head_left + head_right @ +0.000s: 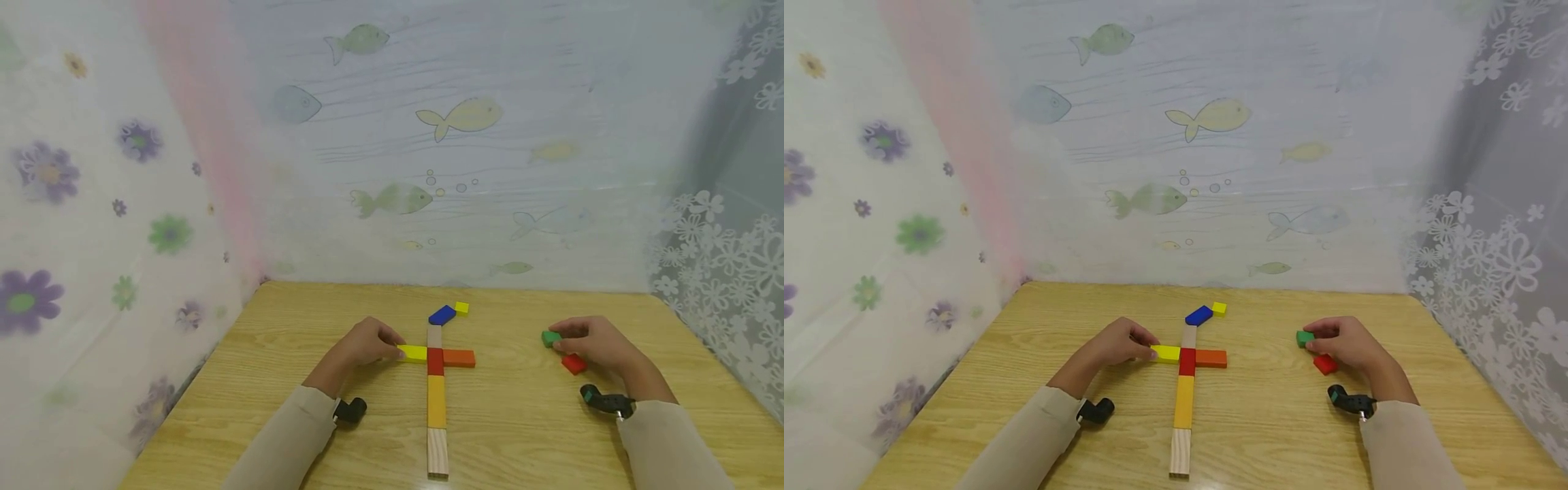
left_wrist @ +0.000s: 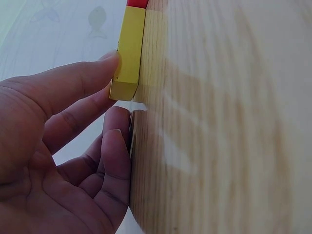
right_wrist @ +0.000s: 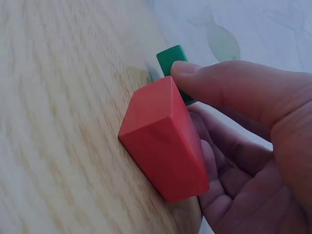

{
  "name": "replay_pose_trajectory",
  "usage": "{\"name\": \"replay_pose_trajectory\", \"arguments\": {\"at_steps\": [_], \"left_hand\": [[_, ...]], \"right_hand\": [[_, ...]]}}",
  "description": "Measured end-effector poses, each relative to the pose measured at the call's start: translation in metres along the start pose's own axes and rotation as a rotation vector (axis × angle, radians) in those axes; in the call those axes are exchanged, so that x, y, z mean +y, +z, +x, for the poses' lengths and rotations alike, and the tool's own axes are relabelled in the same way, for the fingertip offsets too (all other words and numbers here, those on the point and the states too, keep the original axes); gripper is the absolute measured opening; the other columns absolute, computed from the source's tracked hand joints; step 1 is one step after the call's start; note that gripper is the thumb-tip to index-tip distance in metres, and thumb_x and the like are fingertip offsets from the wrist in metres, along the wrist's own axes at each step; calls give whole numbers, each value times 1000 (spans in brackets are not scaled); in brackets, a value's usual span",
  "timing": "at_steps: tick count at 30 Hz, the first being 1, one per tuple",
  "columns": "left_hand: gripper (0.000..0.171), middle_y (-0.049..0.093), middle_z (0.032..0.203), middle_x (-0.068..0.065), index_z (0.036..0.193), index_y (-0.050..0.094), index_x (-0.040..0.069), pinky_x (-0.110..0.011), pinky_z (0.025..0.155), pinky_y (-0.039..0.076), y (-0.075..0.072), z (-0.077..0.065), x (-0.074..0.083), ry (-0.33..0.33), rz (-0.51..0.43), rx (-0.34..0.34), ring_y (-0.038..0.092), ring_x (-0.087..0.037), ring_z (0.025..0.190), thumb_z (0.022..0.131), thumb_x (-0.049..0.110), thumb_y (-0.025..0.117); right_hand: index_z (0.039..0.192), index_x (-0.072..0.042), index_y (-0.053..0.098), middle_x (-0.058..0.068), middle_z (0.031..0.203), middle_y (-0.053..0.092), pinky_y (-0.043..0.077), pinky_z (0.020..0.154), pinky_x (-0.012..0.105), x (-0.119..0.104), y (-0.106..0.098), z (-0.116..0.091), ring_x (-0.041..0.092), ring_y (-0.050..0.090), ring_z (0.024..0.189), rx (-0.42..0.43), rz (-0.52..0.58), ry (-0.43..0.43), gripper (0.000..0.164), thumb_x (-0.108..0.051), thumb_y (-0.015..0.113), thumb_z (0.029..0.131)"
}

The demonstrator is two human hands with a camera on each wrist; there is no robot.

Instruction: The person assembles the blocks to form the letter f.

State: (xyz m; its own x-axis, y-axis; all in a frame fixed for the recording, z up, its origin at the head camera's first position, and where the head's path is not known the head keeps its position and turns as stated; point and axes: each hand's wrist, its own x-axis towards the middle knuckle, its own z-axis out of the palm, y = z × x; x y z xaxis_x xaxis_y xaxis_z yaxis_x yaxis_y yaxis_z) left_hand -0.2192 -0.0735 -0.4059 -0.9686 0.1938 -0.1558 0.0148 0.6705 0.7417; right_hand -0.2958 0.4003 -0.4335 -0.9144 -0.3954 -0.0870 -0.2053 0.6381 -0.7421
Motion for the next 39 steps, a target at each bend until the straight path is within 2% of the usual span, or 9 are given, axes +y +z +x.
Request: {"name": "replay_pose_trajectory", "arguments": {"at_steps": [7,12,22,32,39], "left_hand": [[21,75,102,0,108,82,16,-30,71,55,-1,-1,1,-13,15,1,63,-17,81,88,23,83],[21,75,104,1,108,82,17,-30,73,56,-2,0,0,-26,12,11,63,-18,82,88,24,84],[21,75,103,1,107,82,16,-30,72,56,-2,2,-4,2,8,4,63,-17,81,88,24,84],[21,75,102,1,107,82,16,-29,71,55,-2,3,-3,-2,4,0,61,-17,81,87,23,84],[21,75,101,1,106,82,16,-29,71,55,-1,3,-2,-3,3,1,62,-17,81,88,23,84]], "right_hand": [[137,-3,65,31,140,58,60,84,36,-3,0,1,44,63,122,16,12,-22,52,-34,75,96],[137,-8,67,29,140,58,61,82,39,-11,0,8,45,63,121,53,-31,-55,49,-36,74,97],[134,-10,70,25,140,60,59,88,45,-28,2,21,36,67,114,80,-54,-91,44,-33,75,97],[131,-8,71,22,135,62,57,87,40,-40,9,32,30,71,107,74,-7,-133,39,-25,76,96],[132,-9,71,22,140,60,56,91,44,-45,19,43,30,70,108,61,1,-115,41,-28,76,96]]}}
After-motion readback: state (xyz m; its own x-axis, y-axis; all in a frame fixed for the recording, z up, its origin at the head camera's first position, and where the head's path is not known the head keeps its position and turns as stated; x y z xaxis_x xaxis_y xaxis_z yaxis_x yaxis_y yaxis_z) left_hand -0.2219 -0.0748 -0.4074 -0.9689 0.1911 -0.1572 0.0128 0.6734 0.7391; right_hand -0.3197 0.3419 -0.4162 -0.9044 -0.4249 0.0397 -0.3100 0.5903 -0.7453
